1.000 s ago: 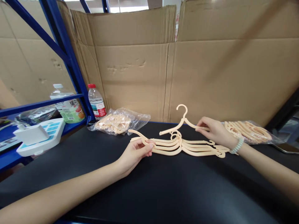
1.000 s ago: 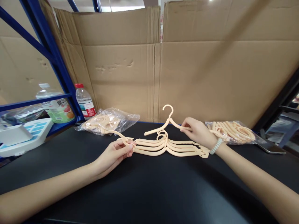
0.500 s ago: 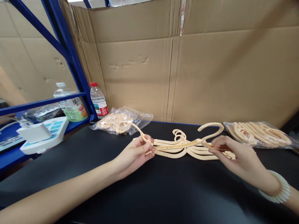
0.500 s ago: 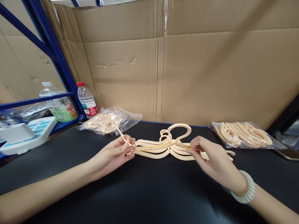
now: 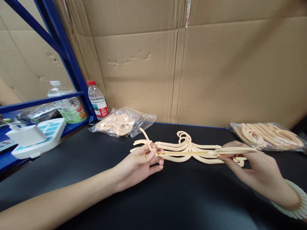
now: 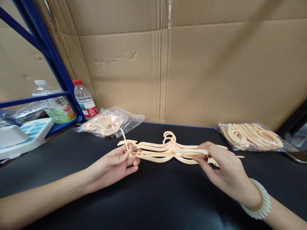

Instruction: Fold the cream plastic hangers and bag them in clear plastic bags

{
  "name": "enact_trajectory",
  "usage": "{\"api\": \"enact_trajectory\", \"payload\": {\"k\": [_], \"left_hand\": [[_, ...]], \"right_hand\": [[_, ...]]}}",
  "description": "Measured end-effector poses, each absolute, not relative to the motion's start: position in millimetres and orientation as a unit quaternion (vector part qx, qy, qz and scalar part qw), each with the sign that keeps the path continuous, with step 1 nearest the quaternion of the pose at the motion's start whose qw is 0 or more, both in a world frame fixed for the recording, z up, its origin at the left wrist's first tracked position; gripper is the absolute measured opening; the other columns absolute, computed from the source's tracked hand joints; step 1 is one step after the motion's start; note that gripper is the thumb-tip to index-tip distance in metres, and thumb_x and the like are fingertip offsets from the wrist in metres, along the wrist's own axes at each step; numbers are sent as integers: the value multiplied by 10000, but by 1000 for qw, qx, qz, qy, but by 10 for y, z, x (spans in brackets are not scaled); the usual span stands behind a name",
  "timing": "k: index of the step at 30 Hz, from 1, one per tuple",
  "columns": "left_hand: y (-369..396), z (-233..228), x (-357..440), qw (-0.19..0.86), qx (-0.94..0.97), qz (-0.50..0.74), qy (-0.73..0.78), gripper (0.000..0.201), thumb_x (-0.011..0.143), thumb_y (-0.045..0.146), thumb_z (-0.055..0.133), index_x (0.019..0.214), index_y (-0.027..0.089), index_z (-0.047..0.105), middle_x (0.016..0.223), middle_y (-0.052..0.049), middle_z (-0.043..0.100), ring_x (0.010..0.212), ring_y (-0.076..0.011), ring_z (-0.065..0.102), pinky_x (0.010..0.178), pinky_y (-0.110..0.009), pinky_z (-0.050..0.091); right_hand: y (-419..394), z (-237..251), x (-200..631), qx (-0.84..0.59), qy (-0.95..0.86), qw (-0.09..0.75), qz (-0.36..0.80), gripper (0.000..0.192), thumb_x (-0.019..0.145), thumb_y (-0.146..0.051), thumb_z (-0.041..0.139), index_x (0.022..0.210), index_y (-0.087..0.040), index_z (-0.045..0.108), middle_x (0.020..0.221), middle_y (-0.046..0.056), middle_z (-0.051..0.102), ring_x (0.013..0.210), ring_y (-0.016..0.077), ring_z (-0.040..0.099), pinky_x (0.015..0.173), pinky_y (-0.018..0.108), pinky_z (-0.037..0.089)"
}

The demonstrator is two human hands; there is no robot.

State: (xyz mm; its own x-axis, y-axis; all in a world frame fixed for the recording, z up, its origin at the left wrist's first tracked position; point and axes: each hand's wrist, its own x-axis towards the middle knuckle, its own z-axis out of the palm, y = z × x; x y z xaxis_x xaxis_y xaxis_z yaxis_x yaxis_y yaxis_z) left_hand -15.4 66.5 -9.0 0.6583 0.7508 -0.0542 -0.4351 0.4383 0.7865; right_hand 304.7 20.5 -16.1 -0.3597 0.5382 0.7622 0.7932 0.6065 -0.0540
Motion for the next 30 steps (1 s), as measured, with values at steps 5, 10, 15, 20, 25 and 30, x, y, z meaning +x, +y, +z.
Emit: {"api": "enact_trajectory", "payload": {"k": [5,10,15,20,25,30], "left_hand": [[663,-94,-162,832,381,351,198,186,745,185,753,820,171,583,889,-14,551,795,-133,574,805,-292,454],[659,-94,-169,834,379,353,191,147,759,161,735,820,165,602,860,-10,559,815,-141,588,830,-301,457],[658,-82,-179,837,382,348,179,42,823,141,653,832,154,614,976,-47,593,879,-167,600,896,-359,446],[656,-74,-194,836,388,347,174,38,837,131,622,807,143,602,1096,-88,611,942,-195,615,944,-383,430],[655,-89,-190,835,388,350,176,62,824,133,641,785,138,593,1046,-92,641,920,-186,633,929,-340,448],[648,-71,-175,825,379,363,211,103,772,132,701,772,130,598,1006,-102,654,889,-182,640,902,-317,467]], "right_hand": [[186,-153,3033,-404,-800,405,-181,76,859,-188,567,898,-253,572,848,28,667,727,191,661,657,310,497],[179,-131,3008,-401,-795,414,-190,90,854,-187,569,899,-265,566,819,16,668,699,191,658,654,319,502],[197,-140,3007,-393,-804,408,-183,114,854,-156,560,913,-253,559,816,17,658,703,181,653,660,306,499],[197,-169,3027,-392,-816,393,-160,111,858,-154,549,910,-250,569,847,32,657,756,193,657,697,315,508],[169,-166,3020,-390,-813,403,-158,124,851,-150,559,921,-250,581,862,31,665,765,193,663,722,316,515],[157,-179,3025,-391,-805,415,-162,108,838,-158,579,899,-246,598,839,13,674,754,184,672,733,305,528]]}}
